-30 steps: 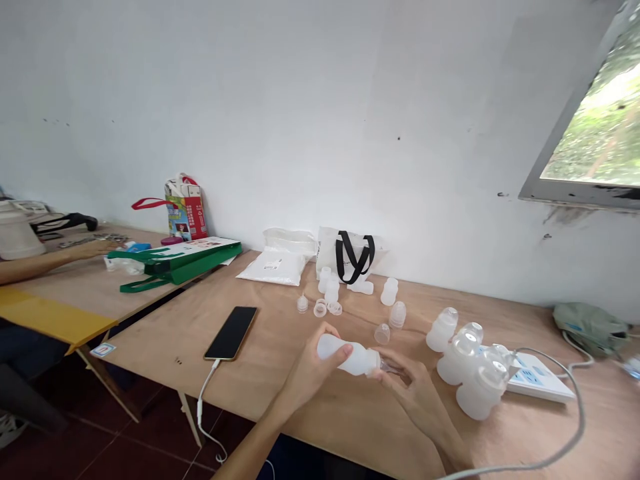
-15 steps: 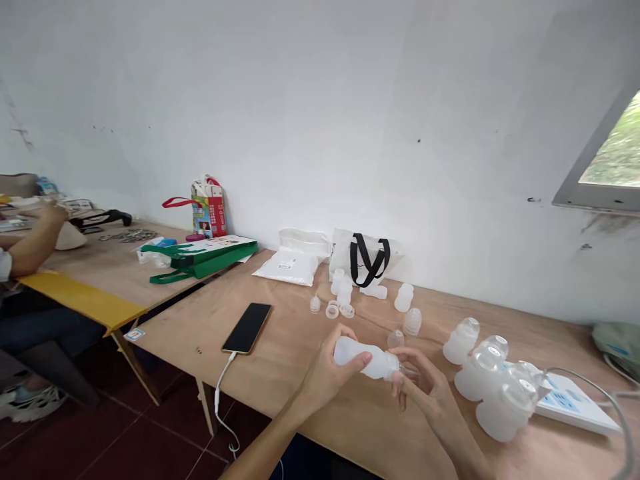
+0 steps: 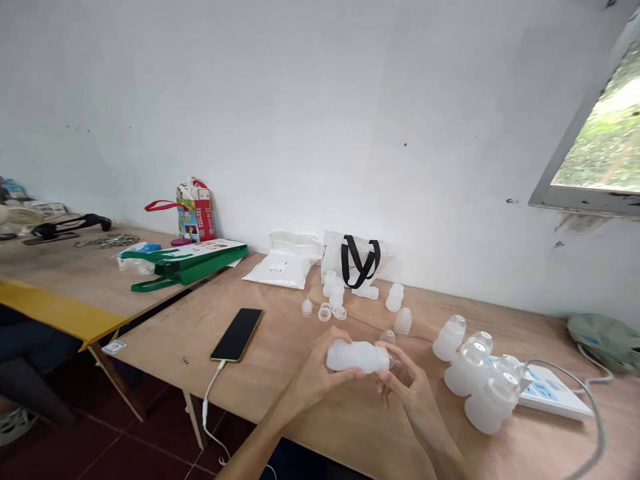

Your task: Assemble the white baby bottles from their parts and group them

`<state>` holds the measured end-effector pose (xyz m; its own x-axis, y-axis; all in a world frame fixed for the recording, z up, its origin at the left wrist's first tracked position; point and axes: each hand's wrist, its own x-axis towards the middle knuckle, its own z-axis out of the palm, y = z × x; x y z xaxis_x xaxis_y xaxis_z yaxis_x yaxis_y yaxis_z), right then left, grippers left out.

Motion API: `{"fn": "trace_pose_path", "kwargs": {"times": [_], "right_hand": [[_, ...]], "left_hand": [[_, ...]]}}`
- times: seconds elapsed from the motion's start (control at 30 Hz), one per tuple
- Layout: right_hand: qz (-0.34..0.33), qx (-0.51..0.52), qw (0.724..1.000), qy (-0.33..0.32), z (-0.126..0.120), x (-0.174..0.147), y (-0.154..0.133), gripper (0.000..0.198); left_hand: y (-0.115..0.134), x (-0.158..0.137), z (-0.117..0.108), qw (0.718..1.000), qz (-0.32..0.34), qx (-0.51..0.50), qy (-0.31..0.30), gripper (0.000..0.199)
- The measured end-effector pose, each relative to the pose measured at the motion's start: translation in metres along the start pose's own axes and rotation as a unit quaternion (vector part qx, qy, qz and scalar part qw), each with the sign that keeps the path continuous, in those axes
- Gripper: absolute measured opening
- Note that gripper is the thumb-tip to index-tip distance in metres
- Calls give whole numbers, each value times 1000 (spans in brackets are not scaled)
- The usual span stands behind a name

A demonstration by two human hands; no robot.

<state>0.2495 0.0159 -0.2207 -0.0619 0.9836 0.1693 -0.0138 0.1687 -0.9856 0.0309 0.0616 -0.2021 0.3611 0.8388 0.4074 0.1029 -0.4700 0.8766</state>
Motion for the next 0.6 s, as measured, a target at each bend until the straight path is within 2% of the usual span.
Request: {"fn": "trace_pose_path", "kwargs": {"times": [0.1, 0.17, 0.3, 0.4, 0.5, 0.6], "right_hand": [[9, 13, 1000, 13, 2, 2, 5, 69], [3, 8, 1000, 3, 4, 3, 6, 68], [-25, -10, 999, 35, 12, 2, 6, 79], [-32, -52, 997, 37, 15, 3, 11, 88], [-25, -158, 987, 14, 13, 5, 23, 72], [-39, -291, 956, 30, 12, 6, 39, 58]], "left_hand": [[2, 0, -9, 995, 81, 52, -34, 39], [1, 2, -13, 994, 83, 62, -35, 40], [-7, 4, -8, 993, -21, 97, -67, 56], [-17, 3, 6, 978, -119, 126, -114, 57], [-33, 2, 20, 970, -166, 135, -118, 54], [-48, 2, 28, 976, -151, 112, -105, 53]]}}
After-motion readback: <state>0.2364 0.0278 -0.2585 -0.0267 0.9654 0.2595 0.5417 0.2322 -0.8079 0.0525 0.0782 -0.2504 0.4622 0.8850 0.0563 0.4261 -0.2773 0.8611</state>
